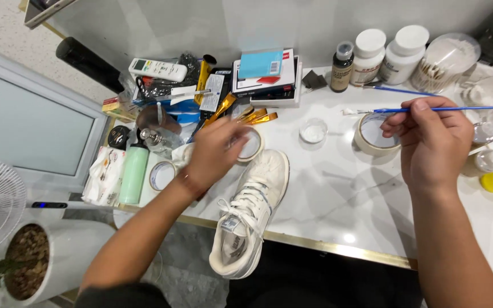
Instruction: The person dips a small brush into a cup of white liquid and brushes it onto the midsole and upper edges of a white sneaker, rotating the shoe to reach different areas. They repeatedly reload the brush from the cup and continue coating the shoe surfaces.
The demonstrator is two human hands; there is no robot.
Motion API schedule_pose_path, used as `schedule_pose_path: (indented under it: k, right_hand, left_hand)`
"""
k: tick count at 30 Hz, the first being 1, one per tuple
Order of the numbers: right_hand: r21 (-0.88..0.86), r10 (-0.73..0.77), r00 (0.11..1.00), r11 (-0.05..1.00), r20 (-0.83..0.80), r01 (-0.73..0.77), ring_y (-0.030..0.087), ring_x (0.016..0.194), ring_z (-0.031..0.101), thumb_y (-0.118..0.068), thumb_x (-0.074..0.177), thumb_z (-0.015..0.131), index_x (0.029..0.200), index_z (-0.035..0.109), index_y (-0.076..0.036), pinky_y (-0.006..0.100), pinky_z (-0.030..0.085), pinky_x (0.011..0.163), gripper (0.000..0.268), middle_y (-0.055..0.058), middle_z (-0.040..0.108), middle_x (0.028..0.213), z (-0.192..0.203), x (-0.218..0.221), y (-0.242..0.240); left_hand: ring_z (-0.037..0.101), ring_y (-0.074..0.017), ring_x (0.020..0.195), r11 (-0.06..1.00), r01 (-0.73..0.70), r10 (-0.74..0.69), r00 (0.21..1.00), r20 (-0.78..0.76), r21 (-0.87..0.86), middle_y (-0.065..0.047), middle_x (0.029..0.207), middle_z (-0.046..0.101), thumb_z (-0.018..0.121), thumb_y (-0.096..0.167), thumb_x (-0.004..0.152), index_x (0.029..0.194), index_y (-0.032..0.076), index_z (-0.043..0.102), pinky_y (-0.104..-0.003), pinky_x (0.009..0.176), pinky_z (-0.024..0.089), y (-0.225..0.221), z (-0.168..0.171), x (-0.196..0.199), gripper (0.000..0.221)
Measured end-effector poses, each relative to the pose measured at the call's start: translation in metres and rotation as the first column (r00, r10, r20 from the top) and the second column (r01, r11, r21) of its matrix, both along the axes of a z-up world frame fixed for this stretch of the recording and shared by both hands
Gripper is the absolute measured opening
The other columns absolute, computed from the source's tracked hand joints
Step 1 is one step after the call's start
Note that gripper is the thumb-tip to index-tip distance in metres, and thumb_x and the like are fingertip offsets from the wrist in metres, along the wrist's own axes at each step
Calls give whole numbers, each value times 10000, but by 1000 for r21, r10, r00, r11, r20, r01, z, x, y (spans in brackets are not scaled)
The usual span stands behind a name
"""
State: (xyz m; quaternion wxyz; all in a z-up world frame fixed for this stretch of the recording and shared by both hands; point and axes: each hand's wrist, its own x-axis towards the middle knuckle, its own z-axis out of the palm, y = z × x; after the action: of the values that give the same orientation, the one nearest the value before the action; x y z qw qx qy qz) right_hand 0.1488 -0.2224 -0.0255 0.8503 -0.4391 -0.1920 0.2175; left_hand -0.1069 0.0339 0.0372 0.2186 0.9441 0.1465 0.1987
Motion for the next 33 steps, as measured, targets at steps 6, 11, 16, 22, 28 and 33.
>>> schedule_pose_path:
  k: [6, 11, 16, 22, 28, 33]
  right_hand:
    - [4, 24, 999, 1000, 26, -24, 246, 785, 678, -35, 1160, 565, 1084, 596, 76, 368, 598, 806, 138, 185, 678, 894, 4, -13, 3]
    - [-6, 68, 997, 998, 38, -68, 239, 783, 681, -38, 1159, 573, 1074, 615, 75, 363, 598, 789, 148, 176, 683, 893, -1, -21, 9]
    - [-31, 79, 996, 996, 38, -78, 234, 783, 678, -39, 1133, 574, 1096, 631, 50, 353, 591, 784, 112, 162, 690, 883, -10, -20, 17]
    - [-7, 148, 989, 989, 18, -148, 240, 811, 679, -57, 1109, 579, 1099, 612, 32, 351, 578, 771, 95, 158, 686, 921, -12, -26, 14]
    - [309, 108, 994, 945, 5, -104, 303, 899, 635, -10, 1072, 558, 1128, 582, 51, 503, 545, 795, 86, 223, 654, 1036, 2, -74, -43]
    - [308, -15, 966, 949, 257, -68, 378, 801, 650, -56, 1036, 595, 1115, 589, 57, 506, 561, 777, 138, 293, 667, 869, 29, -120, -92]
  left_hand:
    - [772, -226, 785, 969, -91, 30, 967, -255, -231, -101, 945, 779, 720, 40, 841, 995, 43, 751, -312, 674, 612, -89, 38, -139, 157]
    - [637, -351, 1160, 953, 92, -221, 861, -459, -287, -193, 1210, 699, 616, 68, 884, 1235, -25, 658, -402, 986, 510, -117, 23, -130, 365]
    - [509, -501, 1235, 917, 83, -277, 835, -475, -390, -358, 1317, 556, 635, 289, 992, 1360, -154, 478, -488, 1034, 419, -120, 15, -95, 597]
    - [605, -455, 1222, 878, -32, -194, 888, -418, -477, -308, 1263, 645, 577, 317, 979, 1319, -98, 546, -439, 1040, 465, -120, 3, -89, 537]
    - [526, -384, 1439, 812, 40, -131, 985, -115, -582, -240, 1493, 588, 652, 261, 958, 1462, -58, 489, -418, 1176, 376, -138, -10, -135, 618]
    - [329, -436, 1591, 745, 280, -196, 960, 202, -605, -275, 1668, 372, 712, 266, 963, 1584, -73, 355, -539, 1304, 202, -163, -51, -144, 792]
